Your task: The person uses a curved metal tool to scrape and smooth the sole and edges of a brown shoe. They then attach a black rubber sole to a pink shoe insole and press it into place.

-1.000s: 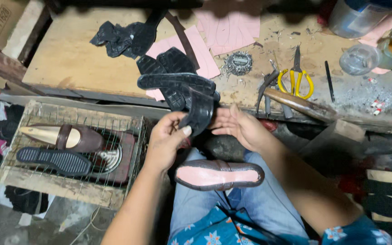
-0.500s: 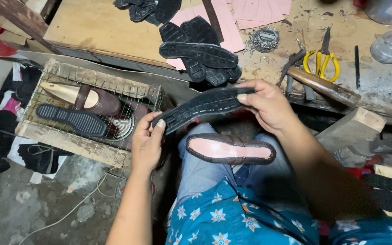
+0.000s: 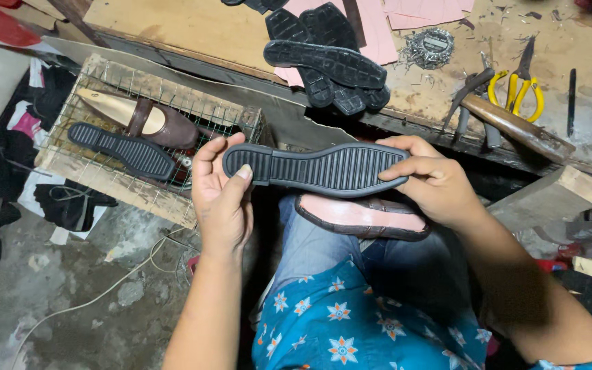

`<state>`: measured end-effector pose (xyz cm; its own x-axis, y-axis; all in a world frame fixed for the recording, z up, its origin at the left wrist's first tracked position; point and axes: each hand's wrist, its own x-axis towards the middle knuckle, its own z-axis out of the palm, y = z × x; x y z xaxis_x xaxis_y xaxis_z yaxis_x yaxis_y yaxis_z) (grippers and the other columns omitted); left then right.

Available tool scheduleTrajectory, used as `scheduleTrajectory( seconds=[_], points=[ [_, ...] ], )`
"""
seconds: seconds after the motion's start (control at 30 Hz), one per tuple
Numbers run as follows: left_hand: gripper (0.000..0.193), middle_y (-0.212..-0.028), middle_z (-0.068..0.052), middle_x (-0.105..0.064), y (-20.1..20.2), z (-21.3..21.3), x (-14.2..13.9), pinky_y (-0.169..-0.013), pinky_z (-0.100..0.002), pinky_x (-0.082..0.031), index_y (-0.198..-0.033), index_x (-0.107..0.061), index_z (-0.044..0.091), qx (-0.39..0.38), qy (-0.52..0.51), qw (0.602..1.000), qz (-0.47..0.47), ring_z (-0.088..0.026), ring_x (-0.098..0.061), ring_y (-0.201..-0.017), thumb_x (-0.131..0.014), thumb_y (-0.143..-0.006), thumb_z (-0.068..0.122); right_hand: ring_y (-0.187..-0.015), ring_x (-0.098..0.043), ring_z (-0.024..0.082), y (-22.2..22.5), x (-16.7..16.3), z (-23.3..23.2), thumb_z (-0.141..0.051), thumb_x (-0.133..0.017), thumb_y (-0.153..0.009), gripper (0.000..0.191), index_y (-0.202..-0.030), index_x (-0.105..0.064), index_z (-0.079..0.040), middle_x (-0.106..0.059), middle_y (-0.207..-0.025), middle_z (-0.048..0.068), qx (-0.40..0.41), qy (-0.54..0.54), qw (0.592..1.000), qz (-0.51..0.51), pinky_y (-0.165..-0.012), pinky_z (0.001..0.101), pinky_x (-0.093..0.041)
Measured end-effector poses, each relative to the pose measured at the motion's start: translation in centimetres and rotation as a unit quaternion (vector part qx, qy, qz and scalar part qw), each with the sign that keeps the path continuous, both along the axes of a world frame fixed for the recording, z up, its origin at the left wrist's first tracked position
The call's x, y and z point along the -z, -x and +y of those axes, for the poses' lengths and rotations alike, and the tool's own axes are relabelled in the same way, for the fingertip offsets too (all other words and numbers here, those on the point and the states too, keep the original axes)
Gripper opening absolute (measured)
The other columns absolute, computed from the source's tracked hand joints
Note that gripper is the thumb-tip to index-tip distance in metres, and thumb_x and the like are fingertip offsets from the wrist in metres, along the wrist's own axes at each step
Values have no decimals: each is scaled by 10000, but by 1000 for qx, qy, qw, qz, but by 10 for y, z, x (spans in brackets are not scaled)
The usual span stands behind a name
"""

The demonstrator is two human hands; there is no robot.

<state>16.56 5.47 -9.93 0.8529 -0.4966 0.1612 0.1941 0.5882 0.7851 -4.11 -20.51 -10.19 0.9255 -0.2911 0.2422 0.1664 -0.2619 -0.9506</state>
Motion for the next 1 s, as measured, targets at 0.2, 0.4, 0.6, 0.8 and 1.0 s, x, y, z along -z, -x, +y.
scheduleTrajectory(
  seconds=[0.2, 0.4, 0.6, 0.8, 1.0],
  points=[
    [470, -1396, -199, -580, -1, 5, 4, -1057, -358, -528, -1373, -478, 10, -10, -8, 1000, 7, -205, -640, -1170, -571, -937, -138, -1284, -609, 260, 0, 3, 7, 26, -695, -918, 172, -1082, -739, 0, -601, -1407, 174, 7, -29, 1000, 3, -1114, 354, -473],
    [442, -1395, -189, -577, 0, 16, 2, -1004, -318, -540, -1364, -480, 3, -14, -14, 1000, 20, -190, -637, -1149, -556, -948, -127, -1258, -612, 231, -3, 13, 11, 16, -709, -894, 288, -1181, -717, -9, -604, -1394, 159, 11, -70, 997, 33, -1057, 336, -509],
    [425, -1393, -190, -577, 1, 27, 3, -1006, -316, -539, -1358, -486, -3, -20, -18, 1000, 8, -185, -636, -1146, -554, -955, -120, -1287, -598, 238, -7, 21, 17, 20, -722, -890, 299, -1187, -716, -11, -599, -1409, 161, 1, -70, 997, 16, -1080, 344, -501],
    [432, -1442, -174, -570, 0, 31, 8, -1122, -375, -460, -1377, -525, -4, -57, -110, 988, -92, -224, -583, -1261, -645, -963, -10, -1196, -635, 233, -13, 11, 27, 5, -685, -930, 256, -1186, -690, 18, -645, -1331, 165, 15, -89, 996, 10, -1006, 347, -518],
    [568, -1429, -111, -602, 13, 51, -12, -1208, -402, -395, -1381, -608, 26, -33, -298, 883, -361, -275, -558, -1368, -769, -880, 238, -893, -687, 203, -28, -21, 62, -49, -655, -1008, 236, -1220, -655, 55, -722, -1035, 157, 42, -275, 960, 23, -825, 331, -550]
  ],
)
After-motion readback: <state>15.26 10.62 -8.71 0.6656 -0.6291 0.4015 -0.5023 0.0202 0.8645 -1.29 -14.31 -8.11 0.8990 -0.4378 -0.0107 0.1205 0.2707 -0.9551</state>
